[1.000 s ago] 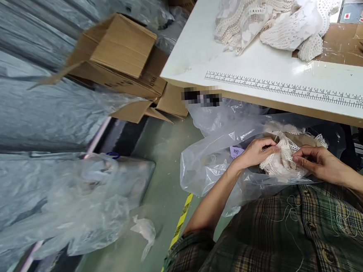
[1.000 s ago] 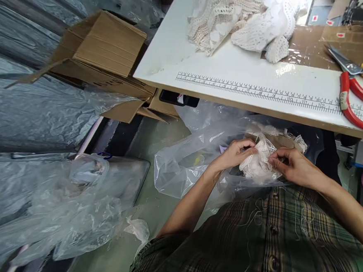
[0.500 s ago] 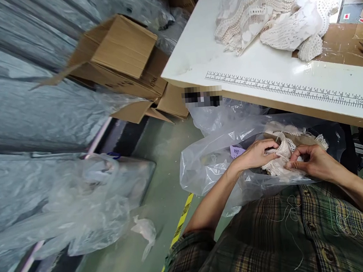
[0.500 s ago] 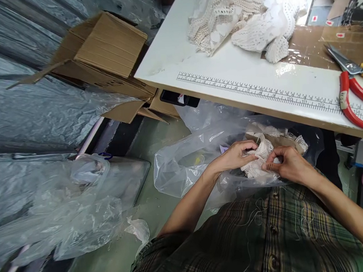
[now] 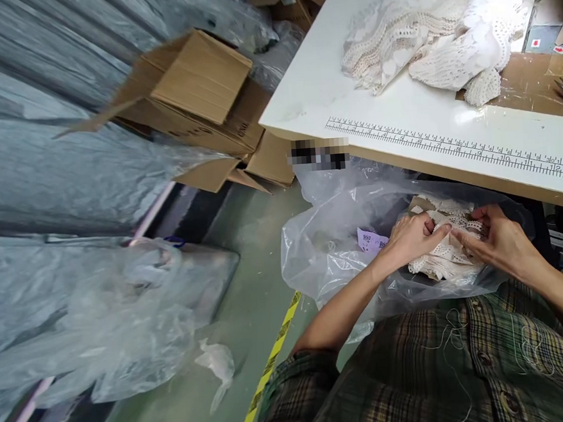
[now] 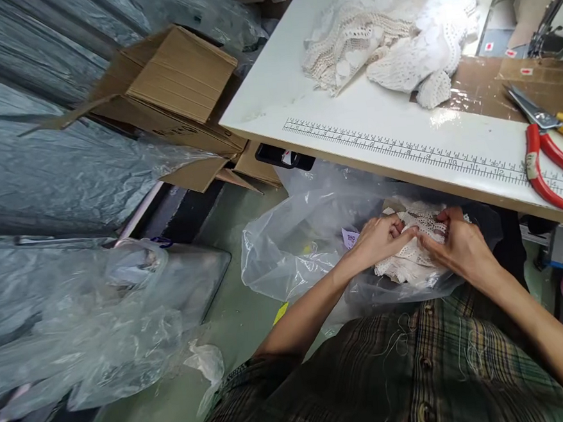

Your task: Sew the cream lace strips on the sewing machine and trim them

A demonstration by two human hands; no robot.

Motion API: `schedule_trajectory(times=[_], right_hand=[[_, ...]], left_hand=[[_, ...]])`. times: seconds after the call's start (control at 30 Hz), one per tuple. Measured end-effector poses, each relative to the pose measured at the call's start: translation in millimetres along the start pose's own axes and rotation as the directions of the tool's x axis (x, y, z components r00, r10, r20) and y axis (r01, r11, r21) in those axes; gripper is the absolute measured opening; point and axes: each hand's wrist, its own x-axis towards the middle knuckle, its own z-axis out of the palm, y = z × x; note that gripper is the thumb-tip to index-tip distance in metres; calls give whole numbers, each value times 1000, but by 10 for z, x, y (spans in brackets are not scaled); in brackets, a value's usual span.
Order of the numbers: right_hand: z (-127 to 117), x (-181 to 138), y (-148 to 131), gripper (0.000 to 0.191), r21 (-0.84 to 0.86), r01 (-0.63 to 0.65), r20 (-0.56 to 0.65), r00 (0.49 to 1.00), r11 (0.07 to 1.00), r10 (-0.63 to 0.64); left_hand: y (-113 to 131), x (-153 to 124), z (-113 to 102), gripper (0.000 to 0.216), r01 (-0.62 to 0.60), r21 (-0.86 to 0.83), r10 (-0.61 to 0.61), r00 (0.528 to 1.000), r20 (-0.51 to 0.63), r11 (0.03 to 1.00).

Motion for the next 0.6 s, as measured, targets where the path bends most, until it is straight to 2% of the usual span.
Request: schedule_trajectory(times=[0.07,0.17,0.27,0.37,0.47,0.6], right_hand=[[28,5,-30,37,-104,46,53,998,993,-40],[6,-17,-32,24,-154,99,127,989,983,-80],[-99,-95,-17,23,-119,176,223,964,977,-147],[-204,-210,-10,27,-68,298,342,904,952,-258],[-247,-319,-25,26,-45,354,370,874,934,-314],[-277,-415,-90,26,14,357,388,859,934,-334]], left_hand=[[45,37,16,35,33,72,-32,999,-20,997],[74,85,40,31,76,149,-71,997,-38,986],[103,115,60,31,102,191,-97,995,-36,976],[146,126,73,31,117,213,-116,993,-14,970],[189,117,76,32,131,229,-134,991,-3,965],[234,88,74,34,157,243,-159,987,-9,957]])
